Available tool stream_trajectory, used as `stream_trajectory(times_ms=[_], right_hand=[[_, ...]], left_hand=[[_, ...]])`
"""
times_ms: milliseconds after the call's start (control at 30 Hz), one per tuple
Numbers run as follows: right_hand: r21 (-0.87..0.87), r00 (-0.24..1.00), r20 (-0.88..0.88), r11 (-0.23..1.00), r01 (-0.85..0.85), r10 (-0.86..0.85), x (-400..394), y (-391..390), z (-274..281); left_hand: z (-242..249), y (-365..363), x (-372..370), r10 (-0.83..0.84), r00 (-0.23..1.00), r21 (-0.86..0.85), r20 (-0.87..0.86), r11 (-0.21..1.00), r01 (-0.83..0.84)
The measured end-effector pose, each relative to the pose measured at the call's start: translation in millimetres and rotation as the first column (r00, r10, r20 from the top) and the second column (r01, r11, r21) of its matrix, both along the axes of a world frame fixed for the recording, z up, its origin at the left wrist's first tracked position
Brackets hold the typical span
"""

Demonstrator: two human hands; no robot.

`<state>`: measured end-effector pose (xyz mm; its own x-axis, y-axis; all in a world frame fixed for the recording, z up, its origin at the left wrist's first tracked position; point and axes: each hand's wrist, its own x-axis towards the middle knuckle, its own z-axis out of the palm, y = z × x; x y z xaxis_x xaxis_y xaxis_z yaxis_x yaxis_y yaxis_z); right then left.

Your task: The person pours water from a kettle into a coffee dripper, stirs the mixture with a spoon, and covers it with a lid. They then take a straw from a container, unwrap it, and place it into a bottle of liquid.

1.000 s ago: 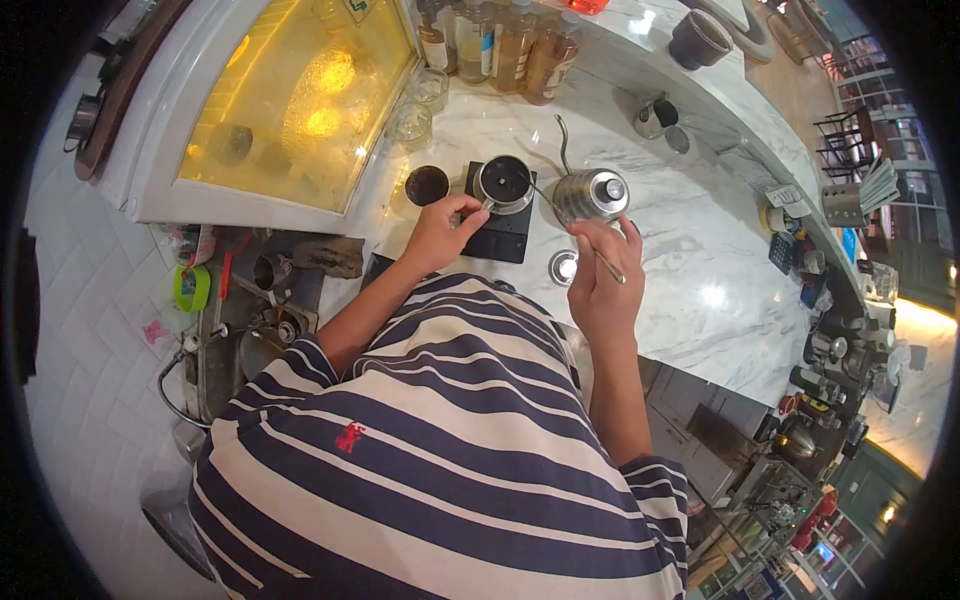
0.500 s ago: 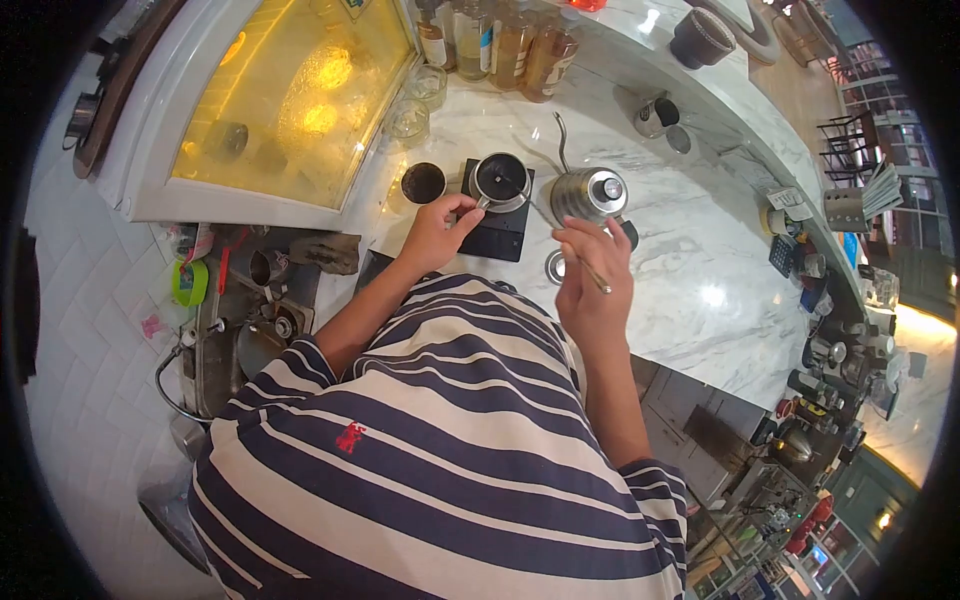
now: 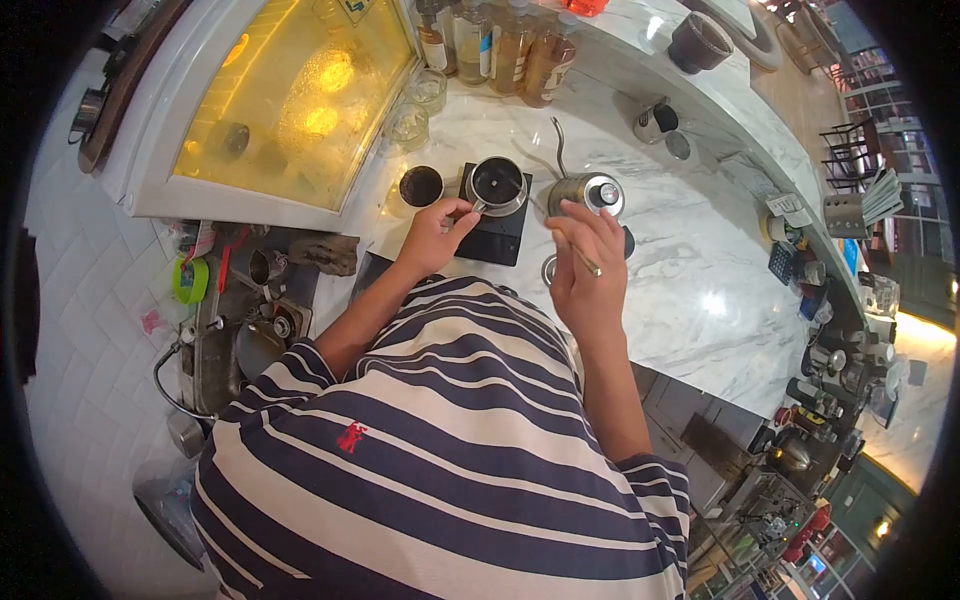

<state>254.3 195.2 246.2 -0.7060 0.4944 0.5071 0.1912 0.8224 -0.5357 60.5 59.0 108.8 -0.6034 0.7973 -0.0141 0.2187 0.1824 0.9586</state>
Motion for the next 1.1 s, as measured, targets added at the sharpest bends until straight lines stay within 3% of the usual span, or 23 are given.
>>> stream_trajectory(times_ms=[333, 467, 733, 867, 1100], right_hand=[[-0.036, 0.999, -0.011, 0.999, -0.032, 0.032, 7, -5, -1], [-0.031, 0.999, -0.023, 0.999, 0.036, -0.037, 7, 5, -3], [-0.032, 0.998, -0.039, 0.998, -0.057, 0.056, 9, 3, -10], [-0.029, 1.000, -0.026, 0.999, 0.013, -0.014, 10, 7, -6], [-0.025, 0.997, -0.016, 0.997, -0.072, 0.071, 16, 2, -4]], left_hand=[[-3, 0, 5, 0.028, 0.999, 0.007, 0.015, 1.000, -0.028], [-4, -1, 7, 0.026, 0.999, 0.001, 0.041, 1.000, -0.026], [-14, 2, 6, 0.026, 0.997, 0.028, 0.071, 0.999, -0.028], [-10, 1, 7, 0.021, 0.998, 0.030, 0.067, 0.999, -0.023], [-12, 2, 5, 0.011, 0.997, 0.011, 0.075, 1.000, -0.012]])
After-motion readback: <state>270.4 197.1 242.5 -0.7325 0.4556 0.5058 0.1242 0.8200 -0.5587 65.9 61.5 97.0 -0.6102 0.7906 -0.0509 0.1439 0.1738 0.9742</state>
